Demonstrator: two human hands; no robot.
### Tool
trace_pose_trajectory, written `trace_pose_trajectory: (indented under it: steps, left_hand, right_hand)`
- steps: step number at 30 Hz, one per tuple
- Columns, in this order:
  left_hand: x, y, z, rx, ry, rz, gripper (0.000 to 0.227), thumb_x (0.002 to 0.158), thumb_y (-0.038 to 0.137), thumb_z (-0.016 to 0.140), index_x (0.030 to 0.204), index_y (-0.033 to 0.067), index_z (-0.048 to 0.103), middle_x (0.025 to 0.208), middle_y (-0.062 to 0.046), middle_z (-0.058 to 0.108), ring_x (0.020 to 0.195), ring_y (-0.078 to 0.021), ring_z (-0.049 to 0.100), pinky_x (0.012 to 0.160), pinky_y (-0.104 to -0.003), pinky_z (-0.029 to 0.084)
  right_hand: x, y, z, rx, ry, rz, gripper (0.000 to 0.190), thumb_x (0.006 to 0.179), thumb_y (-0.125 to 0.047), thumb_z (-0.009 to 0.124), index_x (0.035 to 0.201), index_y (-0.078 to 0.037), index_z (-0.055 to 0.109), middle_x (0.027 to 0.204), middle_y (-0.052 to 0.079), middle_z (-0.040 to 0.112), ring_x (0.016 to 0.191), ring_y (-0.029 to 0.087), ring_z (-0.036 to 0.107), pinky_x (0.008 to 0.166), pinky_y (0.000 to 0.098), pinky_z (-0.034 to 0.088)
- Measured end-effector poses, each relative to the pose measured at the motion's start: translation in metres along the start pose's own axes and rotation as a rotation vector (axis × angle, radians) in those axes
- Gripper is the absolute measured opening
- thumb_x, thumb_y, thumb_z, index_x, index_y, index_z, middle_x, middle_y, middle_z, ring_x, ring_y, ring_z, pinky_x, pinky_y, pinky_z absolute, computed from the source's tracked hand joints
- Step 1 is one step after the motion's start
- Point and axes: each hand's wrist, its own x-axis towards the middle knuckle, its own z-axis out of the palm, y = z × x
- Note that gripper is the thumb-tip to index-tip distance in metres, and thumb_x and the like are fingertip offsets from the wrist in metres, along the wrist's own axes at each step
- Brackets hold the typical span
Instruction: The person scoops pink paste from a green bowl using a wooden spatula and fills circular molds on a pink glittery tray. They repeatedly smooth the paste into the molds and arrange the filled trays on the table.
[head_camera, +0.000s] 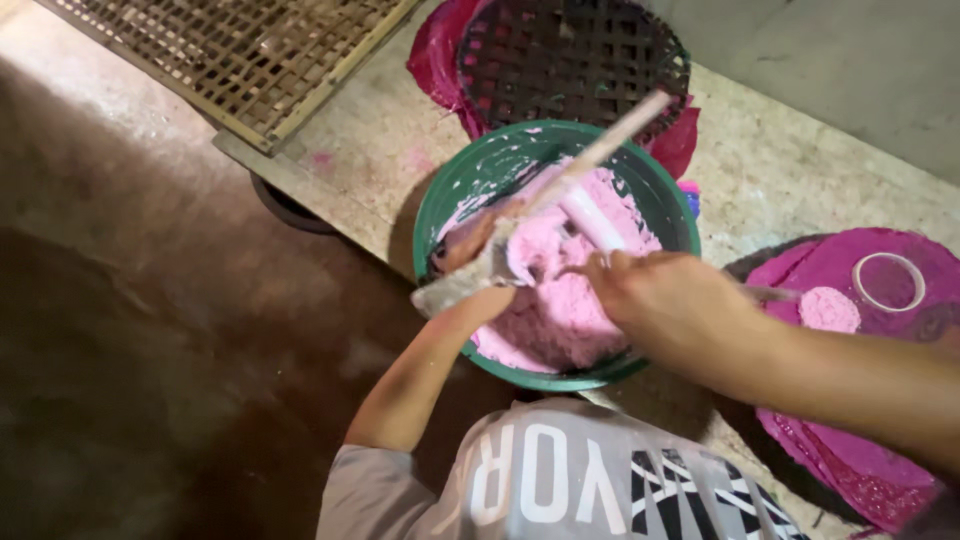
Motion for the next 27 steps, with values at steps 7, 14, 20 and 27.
trace_pose_trajectory:
  steps: [7, 14, 20, 27]
  left_hand:
    - [-0.001, -0.018, -0.004, 0.252, 0.1, -0.137, 0.053, 0.088, 0.026, 0.074, 0.137, 0.0107, 0.06, 0.135, -0.014, 0.059, 0.117, -0.0369, 0.065, 0.098, -0.044, 0.055]
    - [0.022, -0.017, -0.011, 0.356, 0.098, -0.259, 0.056, 0.09, 0.03, 0.071, 0.14, 0.0097, 0.058, 0.147, -0.018, 0.046, 0.123, -0.0409, 0.059, 0.096, -0.045, 0.055]
    - [0.027, -0.013, -0.012, 0.465, -0.027, -0.254, 0.058, 0.091, 0.034, 0.069, 0.142, 0.0089, 0.056, 0.157, -0.022, 0.034, 0.128, -0.0443, 0.054, 0.095, -0.046, 0.055]
    - [0.022, -0.046, 0.012, 0.484, 0.011, -0.175, 0.056, 0.093, 0.037, 0.067, 0.14, 0.0091, 0.057, 0.158, -0.019, 0.032, 0.128, -0.0421, 0.054, 0.096, -0.048, 0.055]
  right_hand:
    - [-0.023, 0.019, 0.018, 0.673, 0.287, 0.376, 0.067, 0.079, 0.004, 0.062, 0.144, -0.011, 0.058, 0.112, 0.016, 0.073, 0.091, 0.031, 0.073, 0.074, 0.0417, 0.059]
    - [-0.008, -0.044, 0.122, 1.11, 0.272, 0.451, 0.051, 0.097, -0.004, 0.061, 0.147, -0.013, 0.056, 0.094, 0.025, 0.069, 0.072, 0.027, 0.073, 0.071, 0.036, 0.057]
    - [-0.025, 0.01, 0.131, 1.297, 0.111, 0.629, 0.048, 0.101, -0.011, 0.055, 0.148, -0.018, 0.055, 0.058, 0.007, 0.052, 0.05, 0.012, 0.048, 0.05, 0.0321, 0.046]
    - [0.003, -0.026, 0.153, 1.143, 0.261, 0.484, 0.051, 0.097, -0.007, 0.056, 0.148, -0.013, 0.055, 0.073, 0.019, 0.06, 0.054, 0.015, 0.054, 0.06, 0.0317, 0.051]
